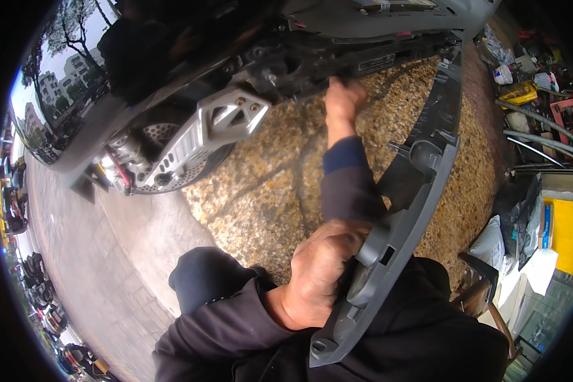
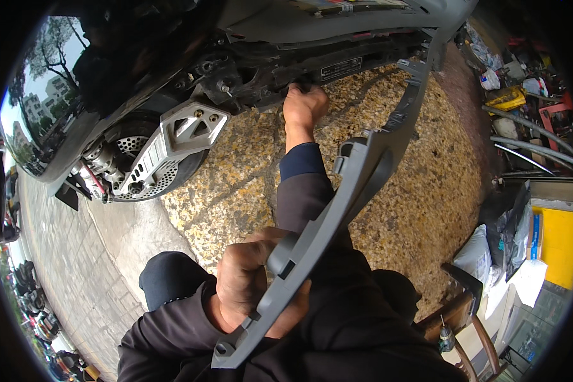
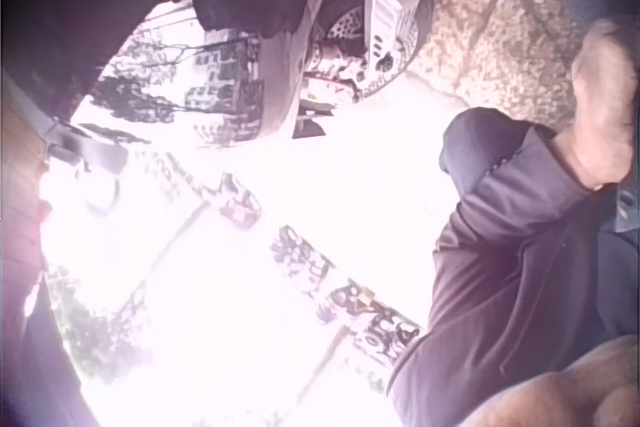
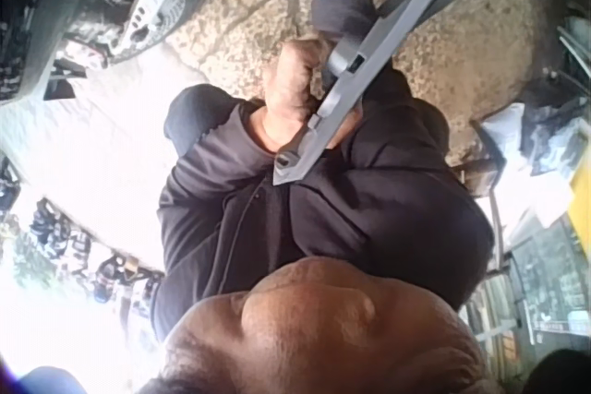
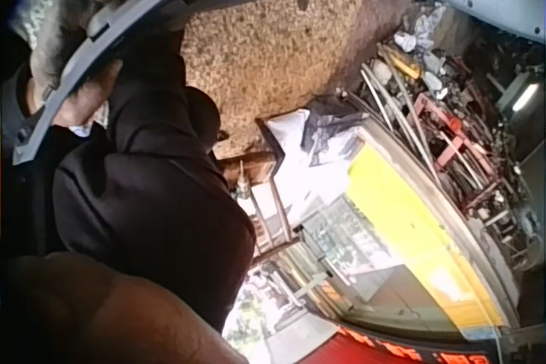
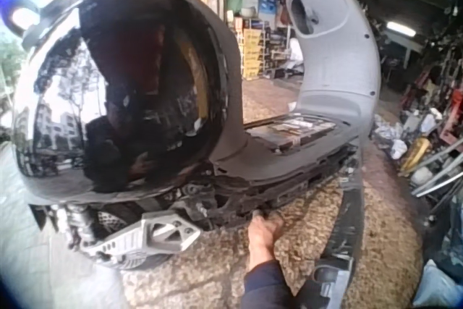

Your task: The person unpacks a new motorcycle side panel and related hardware, then attempts to fit and secure the panel to the motorcycle's front fairing. They handle the panel, fasteners, and a plastic bag of parts, repeatedly aligning and adjusting the panel near the front wheel area.

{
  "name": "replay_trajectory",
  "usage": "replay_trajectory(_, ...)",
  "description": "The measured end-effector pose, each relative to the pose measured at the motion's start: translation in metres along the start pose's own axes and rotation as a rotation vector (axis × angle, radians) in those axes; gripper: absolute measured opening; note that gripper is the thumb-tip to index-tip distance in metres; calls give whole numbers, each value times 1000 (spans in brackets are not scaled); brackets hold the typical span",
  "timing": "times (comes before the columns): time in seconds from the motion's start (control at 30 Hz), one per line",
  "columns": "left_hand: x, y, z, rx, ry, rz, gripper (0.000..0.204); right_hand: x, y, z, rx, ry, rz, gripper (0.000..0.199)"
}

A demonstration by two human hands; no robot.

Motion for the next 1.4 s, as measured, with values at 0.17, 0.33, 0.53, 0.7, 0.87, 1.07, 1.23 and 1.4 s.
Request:
replay_trajectory(0.17,8,-1,9,189,-34,41,35,-10,1,-4,289,-207,-129,9)
replay_trajectory(0.33,13,2,4,185,-8,29,34,-23,-8,-26,548,-206,-252,9)
replay_trajectory(0.53,8,1,5,86,48,9,37,-24,16,-12,370,-172,-183,10)
replay_trajectory(0.7,7,3,5,137,55,12,37,-15,11,2,239,72,-209,17)
replay_trajectory(0.87,7,4,0,83,30,68,35,5,4,9,115,258,-334,14)
replay_trajectory(1.07,5,6,-9,12,29,99,33,-6,11,-6,-178,724,-49,11)
replay_trajectory(1.23,4,9,-12,14,34,81,34,-13,8,-15,-306,788,75,15)
replay_trajectory(1.4,5,12,-12,9,42,85,36,-9,-1,-6,-277,588,130,16)
Point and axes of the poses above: each hand's wrist, its own x-axis towards the middle knuckle, its own y-axis out of the back of the hand, z = x × y, the point moved 5 cm from there along x, towards the middle knuckle, and after that the axes turned 8 degrees about -y, right-handed, at the moved point
